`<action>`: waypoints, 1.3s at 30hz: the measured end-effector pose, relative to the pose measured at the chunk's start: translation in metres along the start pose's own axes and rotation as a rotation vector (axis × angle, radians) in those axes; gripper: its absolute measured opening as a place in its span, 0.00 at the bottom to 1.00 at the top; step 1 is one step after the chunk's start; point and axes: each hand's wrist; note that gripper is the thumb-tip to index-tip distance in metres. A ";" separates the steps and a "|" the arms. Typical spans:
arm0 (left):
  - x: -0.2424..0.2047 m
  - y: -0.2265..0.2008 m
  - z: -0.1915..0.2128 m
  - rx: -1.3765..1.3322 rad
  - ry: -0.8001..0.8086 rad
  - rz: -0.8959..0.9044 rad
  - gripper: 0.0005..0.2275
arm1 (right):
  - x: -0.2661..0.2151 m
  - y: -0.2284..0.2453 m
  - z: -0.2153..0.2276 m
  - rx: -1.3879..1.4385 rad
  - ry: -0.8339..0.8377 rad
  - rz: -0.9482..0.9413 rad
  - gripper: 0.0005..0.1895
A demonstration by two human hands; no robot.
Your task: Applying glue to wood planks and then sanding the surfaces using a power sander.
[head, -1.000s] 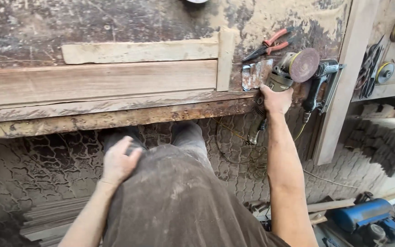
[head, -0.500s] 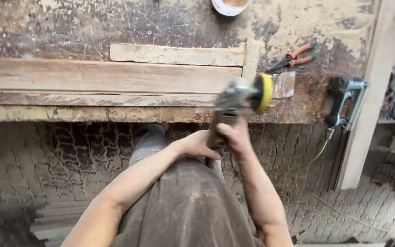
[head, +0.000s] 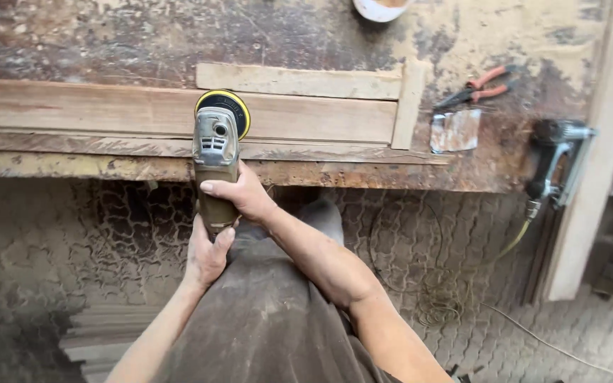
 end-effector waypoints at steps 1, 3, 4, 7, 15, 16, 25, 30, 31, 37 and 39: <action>0.002 -0.001 -0.007 -0.102 -0.055 0.020 0.28 | 0.003 -0.004 0.003 0.068 0.031 -0.035 0.30; 0.004 -0.004 -0.023 -0.186 -0.084 0.059 0.32 | 0.000 -0.013 0.012 0.163 0.037 -0.078 0.30; 0.010 -0.007 -0.036 -0.225 -0.130 0.139 0.35 | 0.002 -0.012 0.023 0.147 0.051 -0.096 0.30; 0.027 -0.023 -0.073 -0.240 -0.174 0.238 0.39 | 0.001 -0.006 0.058 0.142 0.053 -0.116 0.31; 0.061 -0.063 -0.191 0.000 0.071 0.309 0.34 | -0.073 0.025 0.184 0.153 -0.162 -0.046 0.34; 0.066 -0.068 -0.205 0.070 0.129 0.312 0.33 | -0.081 0.031 0.196 0.155 -0.216 -0.027 0.34; 0.051 -0.053 -0.191 0.113 0.088 0.243 0.30 | -0.067 0.005 0.179 -0.013 -0.205 -0.018 0.35; 0.062 -0.059 -0.218 0.145 0.097 0.261 0.29 | -0.087 0.023 0.205 -0.120 -0.233 0.051 0.29; 0.068 -0.062 -0.228 0.212 0.166 0.249 0.31 | -0.092 0.026 0.215 -0.060 -0.316 0.047 0.24; 0.076 -0.058 -0.180 0.233 0.114 0.226 0.36 | -0.066 0.015 0.175 0.214 -0.288 0.020 0.22; 0.081 -0.040 -0.124 0.230 -0.012 0.220 0.37 | -0.025 0.007 0.128 0.200 -0.159 -0.010 0.22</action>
Point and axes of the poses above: each hand's wrist, its own x-axis towards the middle knuckle, its own z-axis out of the back of the hand, y = z × x, and after that the axes turned 12 degrees about -x, right-handed
